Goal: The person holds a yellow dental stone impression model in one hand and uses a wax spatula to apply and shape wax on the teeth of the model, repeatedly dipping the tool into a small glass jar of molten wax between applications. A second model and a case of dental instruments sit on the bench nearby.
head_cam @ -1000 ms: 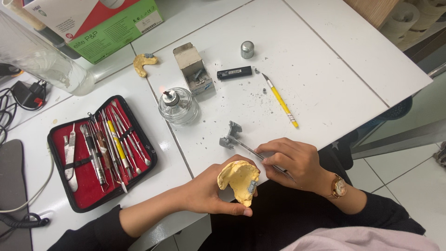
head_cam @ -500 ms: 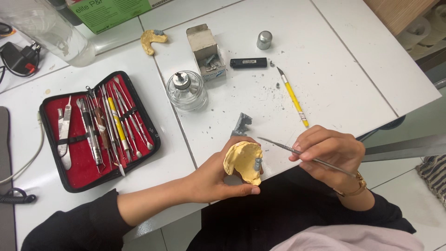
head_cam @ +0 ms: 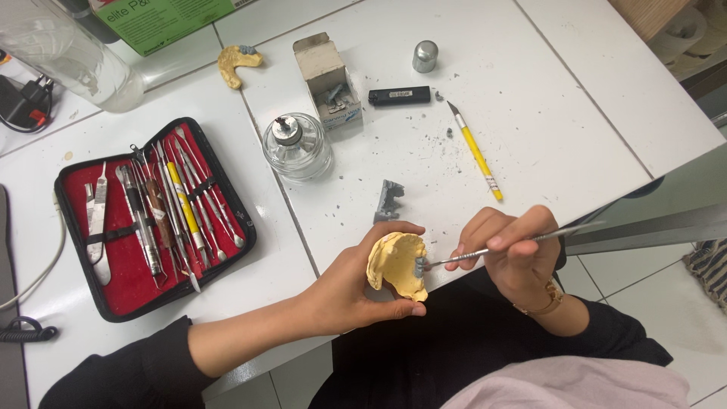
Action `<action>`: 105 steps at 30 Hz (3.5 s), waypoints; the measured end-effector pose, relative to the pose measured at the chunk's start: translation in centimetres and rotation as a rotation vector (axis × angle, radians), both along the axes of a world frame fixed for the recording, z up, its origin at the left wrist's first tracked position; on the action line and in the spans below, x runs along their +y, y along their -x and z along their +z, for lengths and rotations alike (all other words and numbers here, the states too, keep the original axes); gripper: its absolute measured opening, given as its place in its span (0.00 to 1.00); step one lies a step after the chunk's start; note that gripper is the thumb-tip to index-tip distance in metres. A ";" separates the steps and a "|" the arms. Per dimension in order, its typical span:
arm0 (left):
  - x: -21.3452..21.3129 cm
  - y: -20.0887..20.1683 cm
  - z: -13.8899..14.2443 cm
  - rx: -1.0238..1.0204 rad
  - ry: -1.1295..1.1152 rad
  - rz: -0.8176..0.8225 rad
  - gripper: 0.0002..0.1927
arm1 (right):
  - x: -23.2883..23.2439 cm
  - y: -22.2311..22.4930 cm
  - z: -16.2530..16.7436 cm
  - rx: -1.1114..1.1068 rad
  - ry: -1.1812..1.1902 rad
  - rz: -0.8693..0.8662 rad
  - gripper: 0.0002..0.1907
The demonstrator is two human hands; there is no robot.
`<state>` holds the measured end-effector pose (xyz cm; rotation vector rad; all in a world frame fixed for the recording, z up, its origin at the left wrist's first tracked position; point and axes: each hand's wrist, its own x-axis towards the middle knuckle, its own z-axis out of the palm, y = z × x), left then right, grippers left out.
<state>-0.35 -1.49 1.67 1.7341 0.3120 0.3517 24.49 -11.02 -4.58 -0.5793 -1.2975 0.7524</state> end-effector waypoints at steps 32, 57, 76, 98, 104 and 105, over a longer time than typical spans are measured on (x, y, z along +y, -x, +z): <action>-0.2 0.0 -0.3 0.074 -0.011 0.031 0.45 | -0.1 0.4 -1.1 -0.183 -0.087 -0.080 0.19; -0.1 -0.1 0.7 0.095 0.121 -0.009 0.43 | -0.1 0.1 -1.5 -0.242 -0.128 -0.071 0.19; 0.0 -0.2 0.9 0.096 0.130 -0.015 0.44 | -0.1 -0.1 -1.4 -0.282 -0.134 -0.056 0.18; 0.0 -0.1 0.7 0.103 0.128 -0.020 0.43 | 0.0 0.2 -1.3 -0.245 -0.142 -0.089 0.19; 0.0 0.0 0.6 0.093 0.091 -0.015 0.42 | -0.1 0.0 -1.4 -0.243 -0.131 -0.056 0.19; 0.0 0.1 0.6 0.097 0.085 -0.012 0.42 | -0.2 0.0 -1.4 -0.234 -0.130 -0.057 0.19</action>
